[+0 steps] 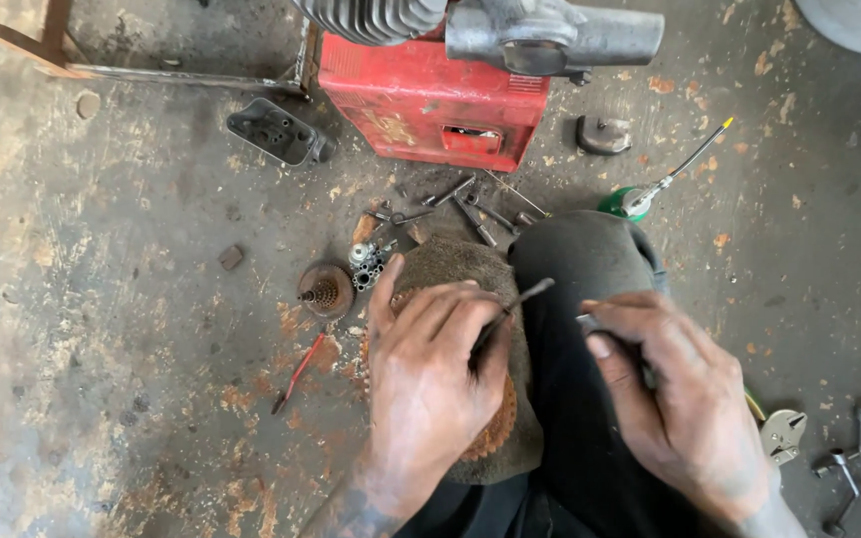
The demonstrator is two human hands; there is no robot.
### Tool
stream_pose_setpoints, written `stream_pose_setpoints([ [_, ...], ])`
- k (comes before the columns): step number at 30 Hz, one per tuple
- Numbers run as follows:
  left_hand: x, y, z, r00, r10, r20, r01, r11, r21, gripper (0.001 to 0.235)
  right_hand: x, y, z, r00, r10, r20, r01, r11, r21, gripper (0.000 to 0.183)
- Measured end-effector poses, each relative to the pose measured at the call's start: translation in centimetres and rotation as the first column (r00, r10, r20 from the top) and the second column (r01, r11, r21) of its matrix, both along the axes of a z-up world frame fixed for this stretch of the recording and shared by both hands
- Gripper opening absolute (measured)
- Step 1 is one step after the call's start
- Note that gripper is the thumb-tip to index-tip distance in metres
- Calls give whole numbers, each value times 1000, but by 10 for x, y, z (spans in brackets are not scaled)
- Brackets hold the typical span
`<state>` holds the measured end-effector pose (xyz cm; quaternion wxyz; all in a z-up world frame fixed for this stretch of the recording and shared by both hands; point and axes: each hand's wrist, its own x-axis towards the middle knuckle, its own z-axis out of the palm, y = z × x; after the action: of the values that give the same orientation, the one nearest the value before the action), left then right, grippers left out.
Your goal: The person sits on the workshop floor with a rusty gear on their lap and uses a small pick to scrape debris from between the gear teeth, rotating the gear to reach different sections and occasionally brushing the loosened material away.
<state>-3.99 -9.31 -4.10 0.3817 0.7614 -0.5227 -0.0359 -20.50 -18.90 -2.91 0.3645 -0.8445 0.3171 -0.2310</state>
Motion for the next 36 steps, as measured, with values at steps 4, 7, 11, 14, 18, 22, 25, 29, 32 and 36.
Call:
stream_pose_setpoints([
  [4,0,1,-5,1000,-8,-16,9,999,35,16,12,7,-5,990,32,-134,-42,996,-73,28],
  [7,2,1,0,999,-17,-36,19,999,43,18,18,10,-10,988,69,-141,-78,995,-64,30],
  [11,4,-3,2,999,-29,-43,31,998,47,18,25,13,-12,991,-35,-131,25,997,-77,23],
  [14,4,-4,2,997,-41,-59,45,997,61,21,20,19,-18,985,-127,-121,109,984,-142,17],
  [18,5,-4,1,996,-67,-58,70,996,54,21,30,17,-10,994,-42,-97,30,992,-125,13],
  [22,4,-2,1,995,-76,-58,78,996,40,19,32,18,-6,989,-80,-128,52,977,-207,14],
  [25,4,0,2,995,-89,-54,91,995,27,20,32,17,-3,991,-50,-123,20,973,-230,15],
  [29,3,2,1,995,-89,-40,90,996,23,21,32,18,-1,992,-37,-120,8,973,-230,16],
  [32,2,2,2,995,-91,-33,91,996,13,21,32,19,0,990,-32,-140,-10,958,-285,16],
  [36,2,2,2,994,-100,-31,101,995,14,19,35,20,4,990,-24,-142,-23,947,-319,17],
])
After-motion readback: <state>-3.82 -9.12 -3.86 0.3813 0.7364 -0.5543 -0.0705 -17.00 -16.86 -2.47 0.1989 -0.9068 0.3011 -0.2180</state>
